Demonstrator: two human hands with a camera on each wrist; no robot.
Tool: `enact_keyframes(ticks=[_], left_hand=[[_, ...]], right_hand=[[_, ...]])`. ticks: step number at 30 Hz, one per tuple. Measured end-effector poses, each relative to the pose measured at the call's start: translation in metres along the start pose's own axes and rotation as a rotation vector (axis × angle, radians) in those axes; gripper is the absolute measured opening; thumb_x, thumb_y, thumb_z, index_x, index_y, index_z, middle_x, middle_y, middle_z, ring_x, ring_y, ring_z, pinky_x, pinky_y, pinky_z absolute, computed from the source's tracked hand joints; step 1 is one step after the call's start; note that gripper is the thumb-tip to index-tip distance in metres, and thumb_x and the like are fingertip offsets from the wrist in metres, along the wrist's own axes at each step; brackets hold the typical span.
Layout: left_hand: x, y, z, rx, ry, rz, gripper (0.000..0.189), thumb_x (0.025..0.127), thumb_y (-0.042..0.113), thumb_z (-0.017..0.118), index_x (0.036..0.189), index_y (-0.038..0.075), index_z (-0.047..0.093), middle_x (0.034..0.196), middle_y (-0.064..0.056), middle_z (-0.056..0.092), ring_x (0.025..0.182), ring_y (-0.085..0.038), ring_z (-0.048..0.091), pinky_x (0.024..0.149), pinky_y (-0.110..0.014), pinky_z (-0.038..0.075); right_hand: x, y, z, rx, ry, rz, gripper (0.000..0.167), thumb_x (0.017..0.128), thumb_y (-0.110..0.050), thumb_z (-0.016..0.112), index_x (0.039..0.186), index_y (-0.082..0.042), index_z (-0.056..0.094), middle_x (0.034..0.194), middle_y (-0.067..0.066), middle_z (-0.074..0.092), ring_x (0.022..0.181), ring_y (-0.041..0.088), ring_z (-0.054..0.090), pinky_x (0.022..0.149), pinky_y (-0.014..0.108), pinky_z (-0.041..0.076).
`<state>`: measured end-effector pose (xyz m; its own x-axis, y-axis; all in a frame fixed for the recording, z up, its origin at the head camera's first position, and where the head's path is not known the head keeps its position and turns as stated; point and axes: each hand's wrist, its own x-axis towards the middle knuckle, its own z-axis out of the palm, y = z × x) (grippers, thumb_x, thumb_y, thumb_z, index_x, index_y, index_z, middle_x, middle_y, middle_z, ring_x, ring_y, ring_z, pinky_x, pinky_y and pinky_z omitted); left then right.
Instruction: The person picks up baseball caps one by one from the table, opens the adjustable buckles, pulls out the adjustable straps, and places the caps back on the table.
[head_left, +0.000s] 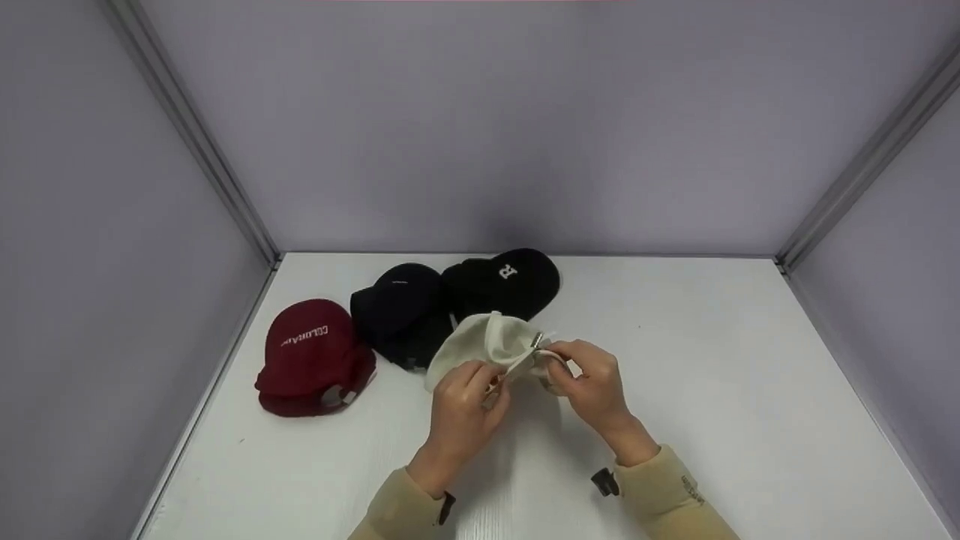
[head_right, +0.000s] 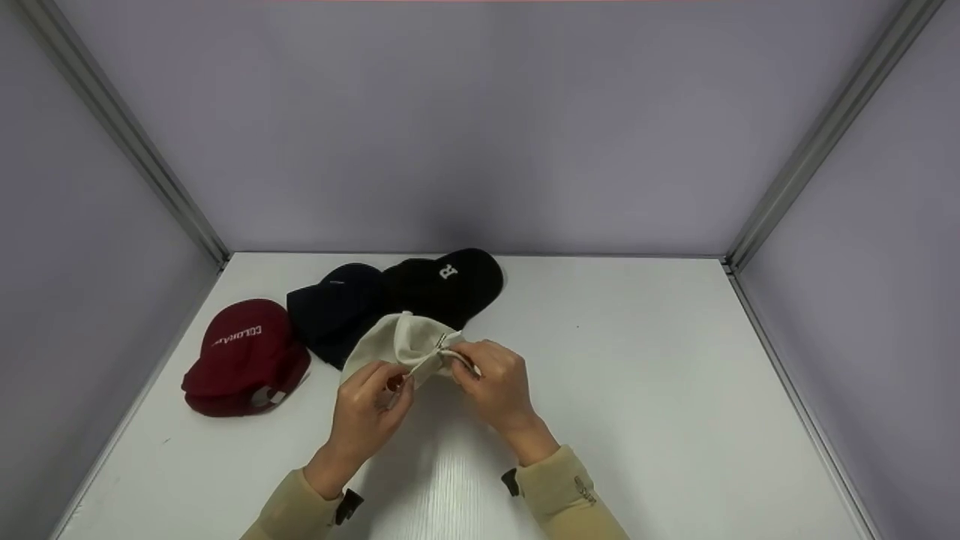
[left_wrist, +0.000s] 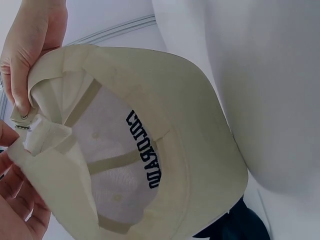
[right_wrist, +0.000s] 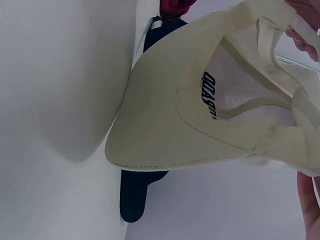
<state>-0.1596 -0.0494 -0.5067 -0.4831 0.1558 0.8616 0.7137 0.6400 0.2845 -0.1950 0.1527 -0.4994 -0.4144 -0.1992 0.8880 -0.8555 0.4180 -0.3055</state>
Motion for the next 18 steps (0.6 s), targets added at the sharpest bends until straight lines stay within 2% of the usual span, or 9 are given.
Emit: enact_keyframes(ticks=[4, 7, 11, 15, 18], left_hand=[[0.0014, 0.0016, 0.0017, 0.016, -0.013, -0.01, 0.012, 0.08, 0.006, 0.076, 0.09, 0.008, 0.07, 0.078, 0.0, 0.062, 0.066, -0.012, 0.059, 0.057, -0.027, 0.048], [0.0024, 0.0021, 0.0023, 0.024, -0.021, -0.011, 0.003, 0.088, 0.012, 0.071, 0.088, 0.009, 0.07, 0.078, 0.001, 0.062, 0.066, -0.012, 0.059, 0.058, -0.028, 0.048], [0.0027, 0.0016, 0.0031, 0.018, -0.024, -0.003, 0.016, 0.096, 0.018, 0.061, 0.085, 0.009, 0.069, 0.079, 0.001, 0.062, 0.067, -0.012, 0.058, 0.058, -0.029, 0.048], [0.0024, 0.0011, 0.0034, 0.004, -0.028, 0.002, 0.019, 0.097, 0.019, 0.058, 0.085, 0.009, 0.069, 0.08, 0.001, 0.063, 0.068, -0.012, 0.06, 0.058, -0.028, 0.048], [0.0025, 0.0008, 0.0035, -0.002, -0.028, 0.009, 0.015, 0.094, 0.016, 0.06, 0.085, 0.009, 0.068, 0.08, 0.002, 0.063, 0.067, -0.012, 0.059, 0.058, -0.028, 0.048]], right_hand=[[0.0001, -0.0007, 0.0003, 0.021, -0.023, -0.018, 0.023, 0.077, 0.011, 0.069, 0.092, -0.006, 0.072, 0.08, 0.002, 0.068, 0.066, 0.014, 0.062, 0.061, 0.026, 0.05], [-0.0007, -0.0007, 0.0004, 0.015, -0.016, -0.021, 0.023, 0.076, 0.01, 0.069, 0.091, -0.006, 0.072, 0.079, 0.002, 0.068, 0.065, 0.014, 0.061, 0.06, 0.027, 0.05], [-0.0014, 0.0008, 0.0, -0.016, 0.016, -0.011, 0.022, 0.074, 0.01, 0.069, 0.089, -0.005, 0.072, 0.076, 0.003, 0.068, 0.063, 0.015, 0.061, 0.059, 0.027, 0.05], [-0.0014, 0.0026, -0.0008, -0.037, 0.032, -0.005, 0.021, 0.073, 0.01, 0.068, 0.086, -0.005, 0.072, 0.075, 0.003, 0.067, 0.063, 0.015, 0.062, 0.058, 0.027, 0.05], [-0.0018, 0.0042, -0.0013, -0.041, 0.032, -0.005, 0.021, 0.072, 0.011, 0.068, 0.085, -0.004, 0.072, 0.075, 0.003, 0.068, 0.063, 0.015, 0.062, 0.058, 0.027, 0.051]])
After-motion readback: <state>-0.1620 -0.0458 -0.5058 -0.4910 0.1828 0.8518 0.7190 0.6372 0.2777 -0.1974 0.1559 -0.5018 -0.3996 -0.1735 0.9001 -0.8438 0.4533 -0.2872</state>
